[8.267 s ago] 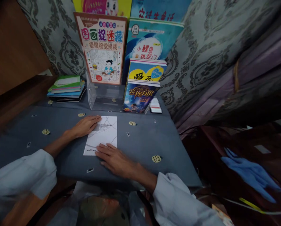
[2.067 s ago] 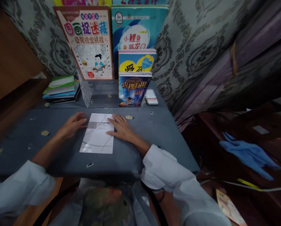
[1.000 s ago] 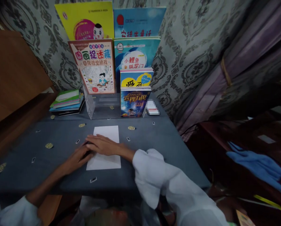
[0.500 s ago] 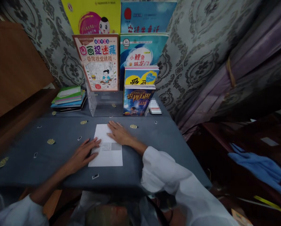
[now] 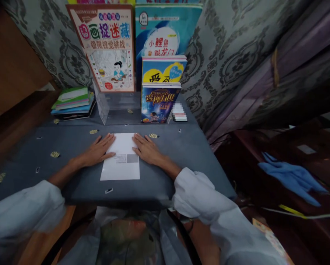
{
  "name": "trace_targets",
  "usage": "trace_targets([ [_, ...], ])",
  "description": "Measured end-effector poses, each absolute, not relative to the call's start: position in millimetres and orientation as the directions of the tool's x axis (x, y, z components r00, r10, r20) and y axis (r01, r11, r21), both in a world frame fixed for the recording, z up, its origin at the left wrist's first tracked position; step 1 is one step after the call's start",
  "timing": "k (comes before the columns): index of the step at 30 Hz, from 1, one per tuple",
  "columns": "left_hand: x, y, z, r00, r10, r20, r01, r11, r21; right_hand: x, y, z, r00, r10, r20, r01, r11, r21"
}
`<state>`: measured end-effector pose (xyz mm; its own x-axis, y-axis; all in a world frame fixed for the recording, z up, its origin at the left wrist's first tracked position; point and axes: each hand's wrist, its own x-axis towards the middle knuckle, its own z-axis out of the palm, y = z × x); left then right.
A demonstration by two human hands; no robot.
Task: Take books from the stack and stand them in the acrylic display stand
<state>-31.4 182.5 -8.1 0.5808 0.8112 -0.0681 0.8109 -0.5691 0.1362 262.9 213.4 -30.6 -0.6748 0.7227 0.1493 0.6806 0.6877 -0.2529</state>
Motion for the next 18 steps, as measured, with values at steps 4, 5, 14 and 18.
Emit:
trace_targets([
  [4, -24.9, 152.1, -1.9, 0.707, 0.698, -0.112, 0.707, -0.702, 0.085, 261.3, 211.1, -30.4, -0.658, 0.739, 0.147, 0.697, 0.671, -0.254],
  [5, -21.5, 140.7, 0.4, 0.742, 0.658, -0.128, 0.669, -0.738, 0.089, 261.3, 210.7, -30.3, -0.657, 0.740, 0.148, 0.696, 0.670, -0.259],
  [14, 45.5, 136.0, 4.1, 0.874, 0.470, -0.124, 0.486, -0.832, 0.267, 265.5, 220.3, -23.5, -0.676, 0.725, 0.136, 0.656, 0.675, -0.339],
  [18, 65.8, 167.3, -3.5, 0.851, 0.521, -0.062, 0.517, -0.810, 0.278, 269.7, 230.0, -18.0, -0.694, 0.710, 0.120, 0.611, 0.669, -0.423],
])
